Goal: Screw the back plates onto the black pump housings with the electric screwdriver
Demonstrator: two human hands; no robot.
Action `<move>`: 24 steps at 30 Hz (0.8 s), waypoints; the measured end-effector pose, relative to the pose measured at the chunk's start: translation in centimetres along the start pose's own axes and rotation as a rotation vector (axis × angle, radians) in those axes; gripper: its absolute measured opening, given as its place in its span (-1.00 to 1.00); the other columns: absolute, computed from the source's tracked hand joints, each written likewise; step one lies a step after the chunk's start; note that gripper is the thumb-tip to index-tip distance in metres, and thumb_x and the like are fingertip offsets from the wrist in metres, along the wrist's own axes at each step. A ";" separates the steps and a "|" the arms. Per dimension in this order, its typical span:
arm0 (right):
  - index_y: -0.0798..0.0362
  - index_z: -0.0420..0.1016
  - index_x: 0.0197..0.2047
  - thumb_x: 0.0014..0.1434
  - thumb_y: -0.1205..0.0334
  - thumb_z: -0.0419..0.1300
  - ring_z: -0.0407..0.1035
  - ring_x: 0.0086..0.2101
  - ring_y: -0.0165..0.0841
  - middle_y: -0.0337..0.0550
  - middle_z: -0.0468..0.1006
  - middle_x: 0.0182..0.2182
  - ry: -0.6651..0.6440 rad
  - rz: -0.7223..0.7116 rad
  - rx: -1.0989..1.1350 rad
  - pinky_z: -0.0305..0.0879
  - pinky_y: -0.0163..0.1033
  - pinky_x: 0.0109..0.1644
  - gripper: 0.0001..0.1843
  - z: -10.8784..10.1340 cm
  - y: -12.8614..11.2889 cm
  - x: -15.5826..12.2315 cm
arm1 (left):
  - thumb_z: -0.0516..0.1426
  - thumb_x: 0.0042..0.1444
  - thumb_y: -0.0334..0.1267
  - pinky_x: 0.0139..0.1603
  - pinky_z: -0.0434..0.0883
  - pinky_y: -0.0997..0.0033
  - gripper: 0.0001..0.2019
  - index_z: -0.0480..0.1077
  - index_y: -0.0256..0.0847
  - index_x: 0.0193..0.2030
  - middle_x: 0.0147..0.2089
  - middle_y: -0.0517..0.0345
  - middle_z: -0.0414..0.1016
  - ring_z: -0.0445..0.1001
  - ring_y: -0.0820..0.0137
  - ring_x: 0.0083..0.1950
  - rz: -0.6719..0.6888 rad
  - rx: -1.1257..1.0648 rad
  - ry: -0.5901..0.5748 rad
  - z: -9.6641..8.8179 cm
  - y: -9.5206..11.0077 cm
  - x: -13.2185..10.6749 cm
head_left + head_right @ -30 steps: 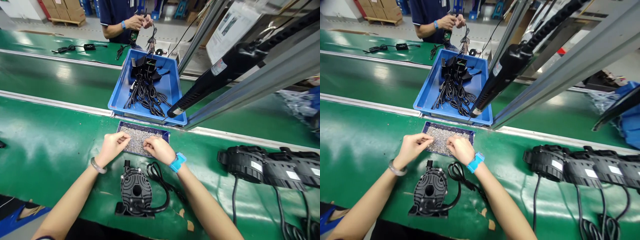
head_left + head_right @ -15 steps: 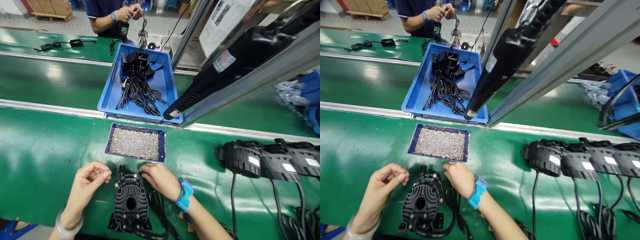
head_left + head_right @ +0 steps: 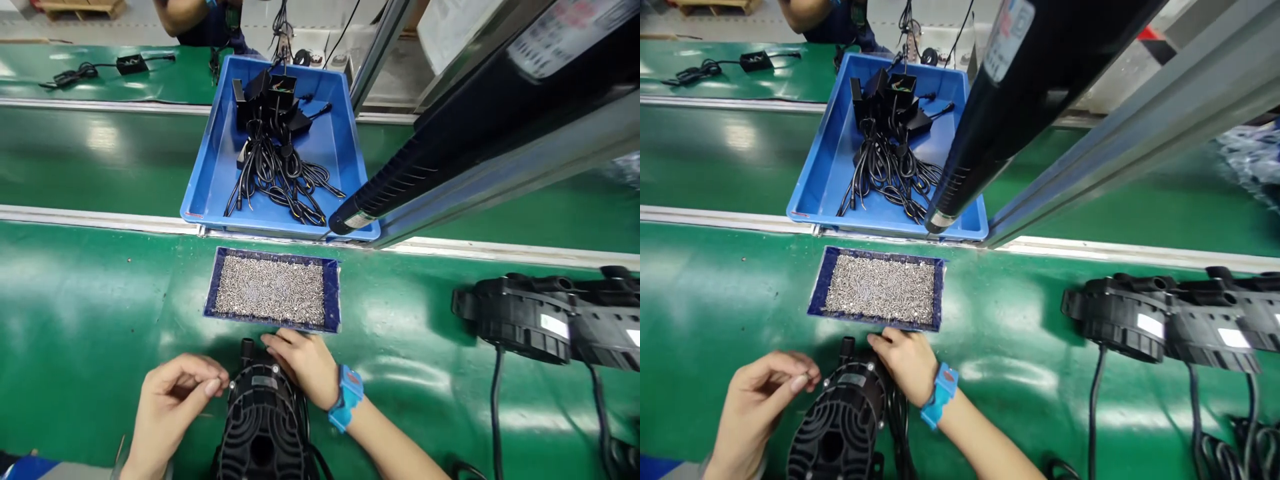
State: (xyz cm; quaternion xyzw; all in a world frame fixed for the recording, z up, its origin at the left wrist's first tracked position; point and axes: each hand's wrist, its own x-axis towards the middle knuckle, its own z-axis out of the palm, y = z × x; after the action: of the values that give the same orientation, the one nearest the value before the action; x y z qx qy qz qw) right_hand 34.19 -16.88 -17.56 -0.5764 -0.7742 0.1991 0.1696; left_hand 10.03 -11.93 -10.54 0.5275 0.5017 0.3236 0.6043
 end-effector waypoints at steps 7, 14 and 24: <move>0.02 0.59 -0.13 0.43 0.31 0.12 0.50 -0.39 -0.35 -0.17 0.60 -0.31 0.030 -0.055 0.120 0.35 -0.26 -0.37 -0.80 0.8 1.7 -0.3 | 0.38 0.11 -0.37 -0.35 0.60 0.55 -0.94 0.60 -0.22 -0.27 -0.38 0.11 0.69 0.65 0.41 -0.42 0.002 -0.104 -0.024 1.0 -0.3 0.4; 0.02 0.57 -0.19 0.36 0.30 0.23 0.56 -0.38 -0.40 -0.18 0.68 -0.32 0.289 0.115 0.441 0.52 -0.32 -0.28 -0.92 -4.2 0.9 -1.5 | 0.33 0.18 -0.36 -0.19 0.64 0.40 -0.92 0.67 -0.20 -0.33 -0.32 0.03 0.72 0.69 0.31 -0.28 0.326 0.172 -0.142 2.0 2.3 1.7; 0.00 0.62 -0.34 0.13 0.43 0.33 0.60 -0.49 -0.41 -0.23 0.71 -0.47 0.489 0.140 0.809 0.55 -0.44 -0.37 -0.87 -8.6 -4.1 -0.8 | 0.21 0.27 -0.51 -0.18 0.65 0.39 -0.73 0.68 -0.10 -0.06 -0.23 0.04 0.73 0.70 0.33 -0.21 0.754 0.314 -0.210 1.5 4.3 2.2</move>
State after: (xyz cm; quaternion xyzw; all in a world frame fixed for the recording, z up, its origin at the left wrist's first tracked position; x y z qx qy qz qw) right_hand 35.30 -17.74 -8.14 -0.5448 -0.5312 0.3542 0.5437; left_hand 12.72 -9.40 -7.11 0.7900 0.2527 0.3861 0.4038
